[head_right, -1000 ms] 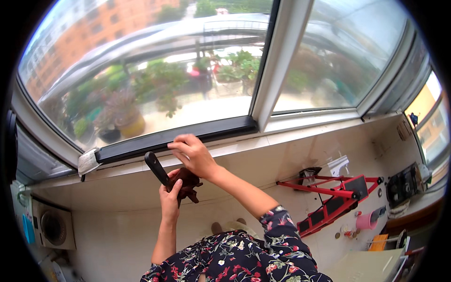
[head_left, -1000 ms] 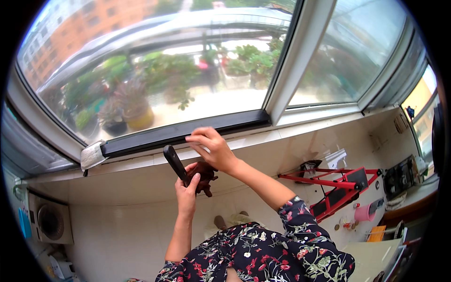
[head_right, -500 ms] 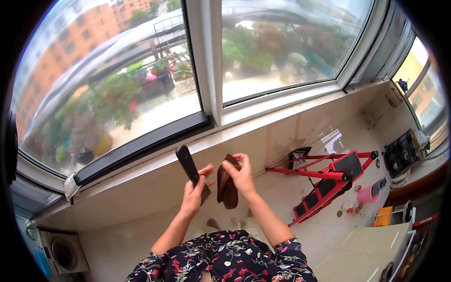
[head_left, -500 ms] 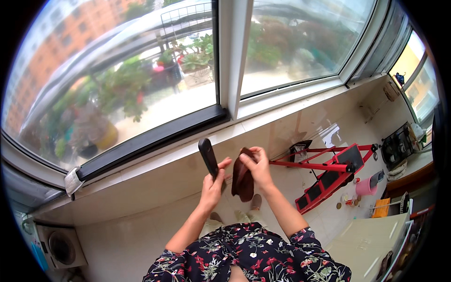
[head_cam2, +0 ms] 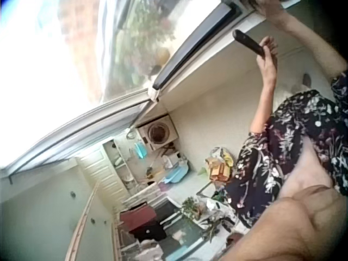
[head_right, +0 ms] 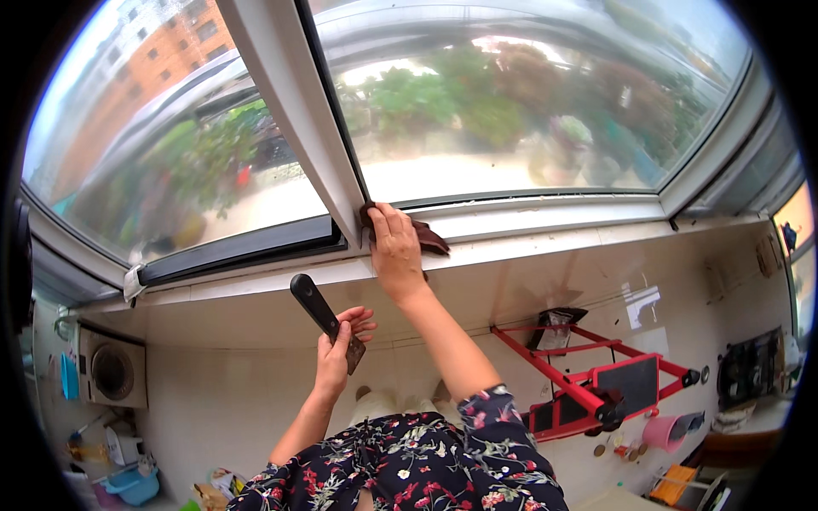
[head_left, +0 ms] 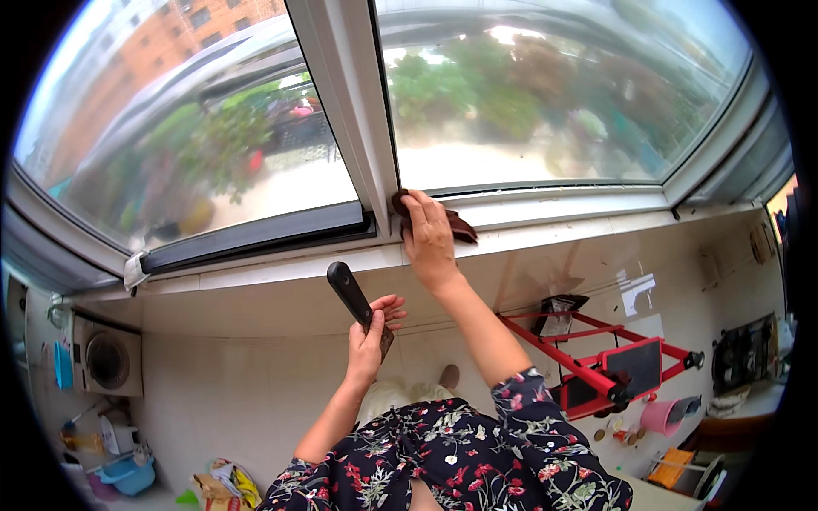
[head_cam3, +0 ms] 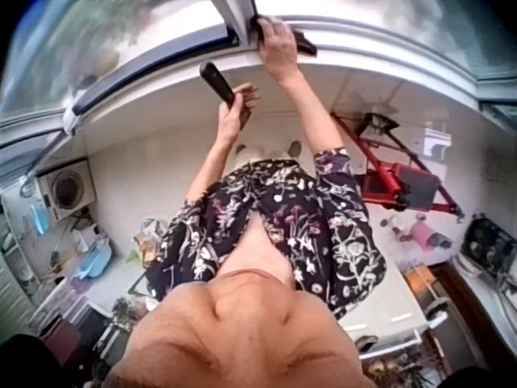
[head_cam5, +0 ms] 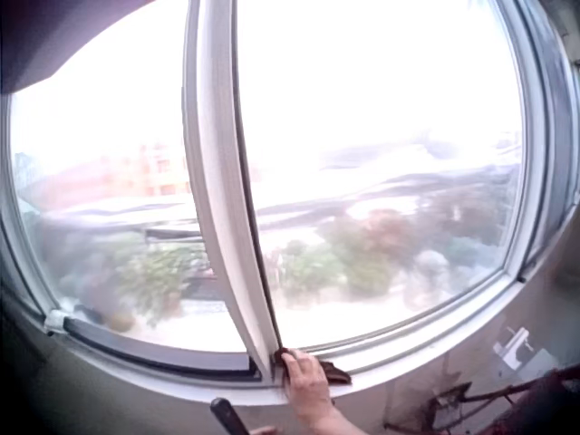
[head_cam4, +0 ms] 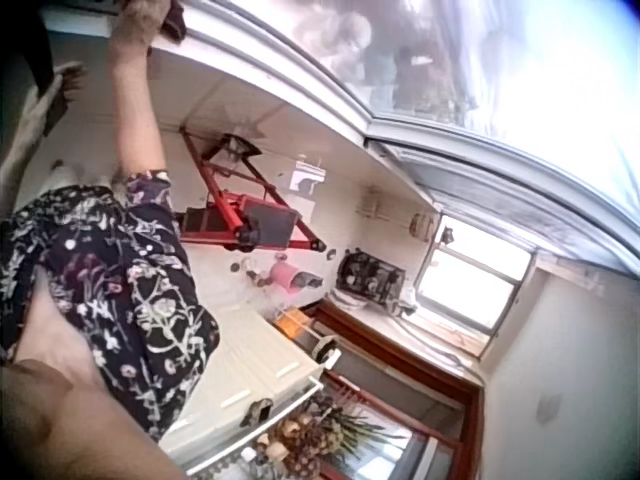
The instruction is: The person cleans the window frame and glass using a dark cloth. They wipe the lower frame, move a red step ladder to access different sections, and clean the window screen. The person also picks up small debris from the floor during the process.
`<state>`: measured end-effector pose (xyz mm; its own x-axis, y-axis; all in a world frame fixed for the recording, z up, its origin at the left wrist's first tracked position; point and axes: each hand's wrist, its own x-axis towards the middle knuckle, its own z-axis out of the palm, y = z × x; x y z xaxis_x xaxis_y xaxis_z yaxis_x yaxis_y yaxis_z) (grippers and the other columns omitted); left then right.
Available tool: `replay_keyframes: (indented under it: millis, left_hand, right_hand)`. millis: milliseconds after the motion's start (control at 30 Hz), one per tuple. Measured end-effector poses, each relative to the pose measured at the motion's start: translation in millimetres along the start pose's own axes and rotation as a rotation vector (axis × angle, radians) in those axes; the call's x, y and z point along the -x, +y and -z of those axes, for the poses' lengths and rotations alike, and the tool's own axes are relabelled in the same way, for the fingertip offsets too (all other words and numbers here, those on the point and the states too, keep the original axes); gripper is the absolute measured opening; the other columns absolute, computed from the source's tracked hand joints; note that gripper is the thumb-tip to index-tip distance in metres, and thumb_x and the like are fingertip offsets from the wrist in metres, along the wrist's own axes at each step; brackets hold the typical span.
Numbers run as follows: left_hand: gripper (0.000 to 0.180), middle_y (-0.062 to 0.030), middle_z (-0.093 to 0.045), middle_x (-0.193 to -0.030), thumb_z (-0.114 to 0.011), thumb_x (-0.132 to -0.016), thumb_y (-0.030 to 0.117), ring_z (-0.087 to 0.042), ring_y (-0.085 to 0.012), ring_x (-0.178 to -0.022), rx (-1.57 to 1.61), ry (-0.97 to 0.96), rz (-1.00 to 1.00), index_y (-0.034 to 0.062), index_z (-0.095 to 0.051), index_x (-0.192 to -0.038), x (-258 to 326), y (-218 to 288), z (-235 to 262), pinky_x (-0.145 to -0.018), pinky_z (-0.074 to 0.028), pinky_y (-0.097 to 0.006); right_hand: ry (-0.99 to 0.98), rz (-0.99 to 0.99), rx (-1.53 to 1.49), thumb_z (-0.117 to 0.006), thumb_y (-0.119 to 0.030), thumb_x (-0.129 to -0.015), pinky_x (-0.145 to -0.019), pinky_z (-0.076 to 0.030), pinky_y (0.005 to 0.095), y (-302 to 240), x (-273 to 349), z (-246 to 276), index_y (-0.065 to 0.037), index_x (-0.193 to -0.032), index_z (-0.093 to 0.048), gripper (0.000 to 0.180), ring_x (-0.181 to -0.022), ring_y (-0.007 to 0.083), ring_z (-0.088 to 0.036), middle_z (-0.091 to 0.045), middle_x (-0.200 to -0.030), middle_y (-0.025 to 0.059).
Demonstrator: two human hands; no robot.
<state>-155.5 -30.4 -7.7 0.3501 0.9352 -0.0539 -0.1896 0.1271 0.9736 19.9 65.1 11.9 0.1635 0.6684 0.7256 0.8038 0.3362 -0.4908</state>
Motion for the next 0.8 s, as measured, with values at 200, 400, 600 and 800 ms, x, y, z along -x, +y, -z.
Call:
replay_keyframes:
  millis: [200, 400, 600, 800]
  left_hand:
    - [0.039, -0.0138, -0.061, -0.120, -0.041, -0.103, 0.026, -0.061, -0.0188, -0.102, -0.009, 0.168, 0.004, -0.0023, -0.051, -0.127, 8.0, -7.0, -23.8, -0.084, -0.048, -0.030]
    - [0.040, -0.0142, -0.062, -0.119, -0.042, -0.102, 0.027, -0.061, -0.0179, -0.099, 0.002, 0.171, -0.002, -0.0028, -0.051, -0.127, -1.7, -20.3, -51.8, -0.084, -0.048, -0.030]
    - [0.041, -0.0156, -0.061, -0.117, -0.043, -0.102, 0.028, -0.061, -0.0183, -0.098, -0.011, 0.225, -0.019, -0.0035, -0.050, -0.126, -2.5, -17.9, -48.1, -0.084, -0.048, -0.031]
    - [0.038, -0.0147, -0.063, -0.110, -0.043, -0.102, 0.028, -0.061, -0.0172, -0.093, 0.044, 0.236, -0.072, -0.0022, -0.052, -0.122, -22.3, -15.7, -58.2, -0.082, -0.048, -0.031]
  right_hand:
    - [-0.192, -0.215, -0.117, -0.063, 0.001, -0.071, -0.084, -0.050, 0.0410, 0.2, -24.5, 62.9, -0.005, -0.100, -0.064, 0.030, -0.097, 0.0341, -0.058, -0.058, -0.107, 0.0142]
    - [-0.188, -0.043, -0.102, -0.063, -0.002, -0.074, -0.086, -0.049, 0.0410, 7.2, -2.5, 6.3, -0.003, -0.105, -0.061, 0.032, -0.100, 0.0339, -0.057, -0.059, -0.107, 0.0149]
    - [-0.461, -0.138, -0.150, -0.060, -0.005, -0.073, -0.079, -0.051, 0.0387, 5.2, -36.3, 55.0, -0.005, -0.081, -0.069, 0.012, -0.093, 0.0292, -0.060, -0.062, -0.094, 0.0090]
    - [-0.196, 0.187, 0.007, -0.063, -0.004, -0.070, -0.080, -0.049, 0.0402, 11.7, -10.5, 16.0, -0.001, -0.085, -0.066, 0.015, -0.093, 0.0303, -0.059, -0.059, -0.102, 0.0147]
